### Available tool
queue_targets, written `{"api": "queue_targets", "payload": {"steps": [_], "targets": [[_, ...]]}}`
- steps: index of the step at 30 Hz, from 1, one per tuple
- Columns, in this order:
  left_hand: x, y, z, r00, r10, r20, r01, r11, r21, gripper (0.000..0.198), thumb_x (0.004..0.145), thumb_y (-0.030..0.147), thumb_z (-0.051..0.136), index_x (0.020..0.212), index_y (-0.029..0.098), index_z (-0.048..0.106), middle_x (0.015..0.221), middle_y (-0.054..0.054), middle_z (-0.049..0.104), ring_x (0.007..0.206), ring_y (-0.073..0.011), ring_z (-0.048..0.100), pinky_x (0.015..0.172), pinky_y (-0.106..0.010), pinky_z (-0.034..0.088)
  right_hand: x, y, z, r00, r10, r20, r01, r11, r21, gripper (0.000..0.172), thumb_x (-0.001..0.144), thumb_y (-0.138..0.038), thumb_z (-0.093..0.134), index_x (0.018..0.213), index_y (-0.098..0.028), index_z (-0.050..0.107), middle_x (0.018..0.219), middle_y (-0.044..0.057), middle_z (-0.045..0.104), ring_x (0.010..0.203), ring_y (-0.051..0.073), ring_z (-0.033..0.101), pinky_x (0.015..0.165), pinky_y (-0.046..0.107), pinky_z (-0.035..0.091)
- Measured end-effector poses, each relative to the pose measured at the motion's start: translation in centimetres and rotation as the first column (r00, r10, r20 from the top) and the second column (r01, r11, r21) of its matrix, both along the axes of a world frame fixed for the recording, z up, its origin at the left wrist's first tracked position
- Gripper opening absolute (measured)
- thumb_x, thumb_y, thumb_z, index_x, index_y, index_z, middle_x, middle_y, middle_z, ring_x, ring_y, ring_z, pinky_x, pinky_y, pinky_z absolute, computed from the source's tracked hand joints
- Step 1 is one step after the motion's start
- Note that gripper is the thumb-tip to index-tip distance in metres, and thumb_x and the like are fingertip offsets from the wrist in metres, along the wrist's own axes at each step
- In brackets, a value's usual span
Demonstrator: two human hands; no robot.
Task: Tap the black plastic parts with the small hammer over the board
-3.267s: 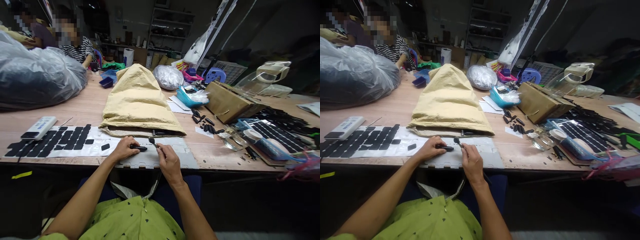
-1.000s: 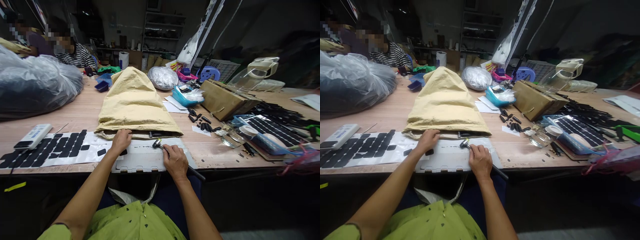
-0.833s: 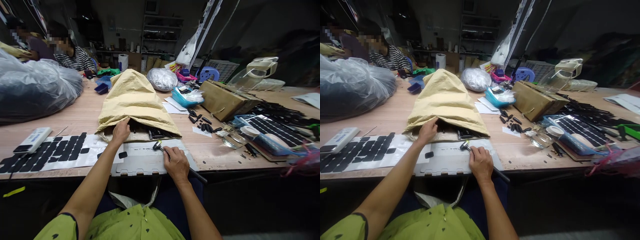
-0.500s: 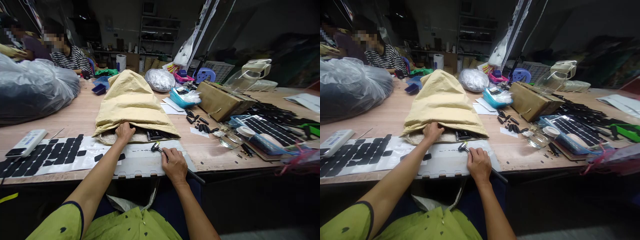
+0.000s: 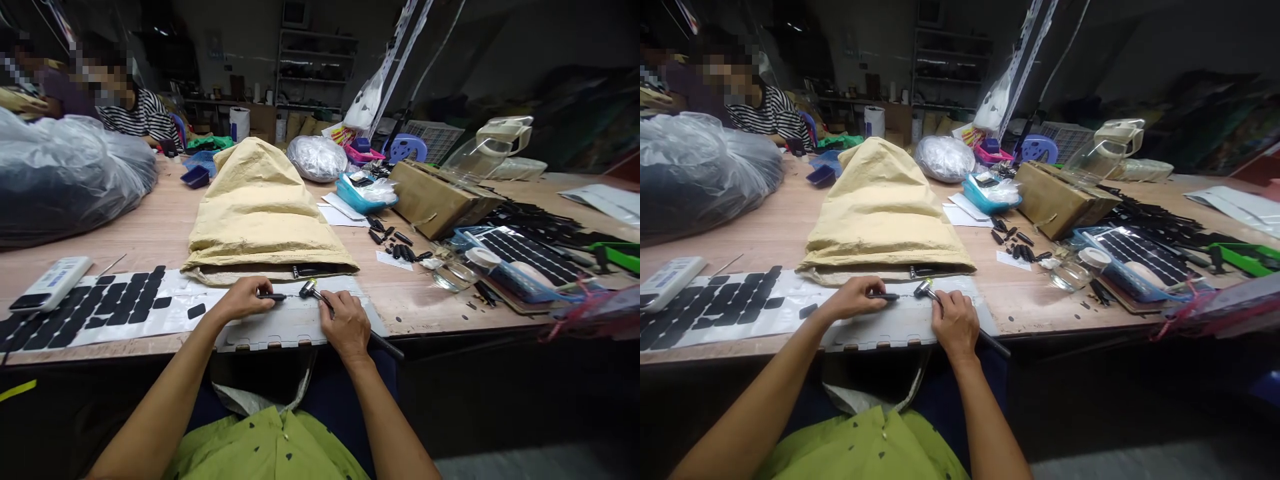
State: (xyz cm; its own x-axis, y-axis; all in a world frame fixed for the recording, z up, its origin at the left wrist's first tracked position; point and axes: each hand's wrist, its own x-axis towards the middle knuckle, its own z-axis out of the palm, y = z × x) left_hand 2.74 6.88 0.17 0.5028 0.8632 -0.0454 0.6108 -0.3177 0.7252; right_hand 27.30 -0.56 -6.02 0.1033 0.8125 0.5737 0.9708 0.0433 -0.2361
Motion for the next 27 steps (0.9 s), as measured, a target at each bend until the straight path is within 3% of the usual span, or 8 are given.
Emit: {"api": "queue_targets", "payload": {"steps": [4,10,16,21,27], "targets": [[0.0,-2.4,-1.4,0.997,-0.015,0.072,0.010,0.998,0.063,0.016,0.072,0.029,0.069,0.085,0.020,0.069,0.084,-0.001,0.066,0.079,-0.0176,0.058,0.072,-0.028,0.045,0.4,0.2,-0.1,0.999,0.027,-0.032,-0.028,0.999,-0.029,0.022,0.092,-0.027,0.054,0.103,-0.024,0.072,0.087,0.004,0.064,0.083,0.020,0.050,0.076,0.031,0.037],[0.1,-2.7,-2.6,0.997,0.016,0.071,-0.026,0.989,0.147,0.014,0.073,0.028,0.069,0.086,0.022,0.070,0.084,-0.001,0.063,0.083,-0.0183,0.057,0.075,-0.029,0.045,-0.5,-0.5,0.8,0.976,0.090,-0.199,-0.101,0.994,-0.048,0.025,0.094,-0.028,0.050,0.104,-0.022,0.071,0.088,0.005,0.065,0.085,0.020,0.055,0.078,0.032,0.043],[0.0,-2.5,-2.8,0.994,0.004,0.109,-0.020,0.988,0.152,0.015,0.073,0.025,0.071,0.087,0.021,0.072,0.083,-0.001,0.063,0.082,-0.0175,0.057,0.075,-0.029,0.045,-3.3,-2.6,2.5,0.805,0.328,-0.494,-0.370,0.929,0.014,0.027,0.096,-0.027,0.048,0.114,-0.022,0.068,0.097,0.005,0.067,0.092,0.017,0.063,0.085,0.030,0.050],[0.0,-2.6,-2.9,0.993,0.013,0.115,-0.029,0.990,0.137,0.017,0.072,0.021,0.071,0.089,0.020,0.073,0.083,0.000,0.062,0.081,-0.0167,0.056,0.074,-0.028,0.043,-5.0,-3.5,3.1,0.792,0.388,-0.472,-0.439,0.899,0.003,0.032,0.099,-0.027,0.046,0.122,-0.024,0.067,0.089,0.004,0.065,0.082,0.015,0.062,0.076,0.027,0.051],[0.1,-2.6,-2.7,0.993,0.006,0.115,-0.022,0.990,0.137,0.008,0.072,0.021,0.071,0.079,0.019,0.071,0.077,0.000,0.059,0.077,-0.0161,0.054,0.070,-0.027,0.041,-5.8,-3.7,3.1,0.866,0.368,-0.338,-0.422,0.901,-0.101,0.037,0.099,-0.021,0.042,0.126,-0.027,0.066,0.082,0.003,0.060,0.076,0.014,0.060,0.072,0.024,0.049]]}}
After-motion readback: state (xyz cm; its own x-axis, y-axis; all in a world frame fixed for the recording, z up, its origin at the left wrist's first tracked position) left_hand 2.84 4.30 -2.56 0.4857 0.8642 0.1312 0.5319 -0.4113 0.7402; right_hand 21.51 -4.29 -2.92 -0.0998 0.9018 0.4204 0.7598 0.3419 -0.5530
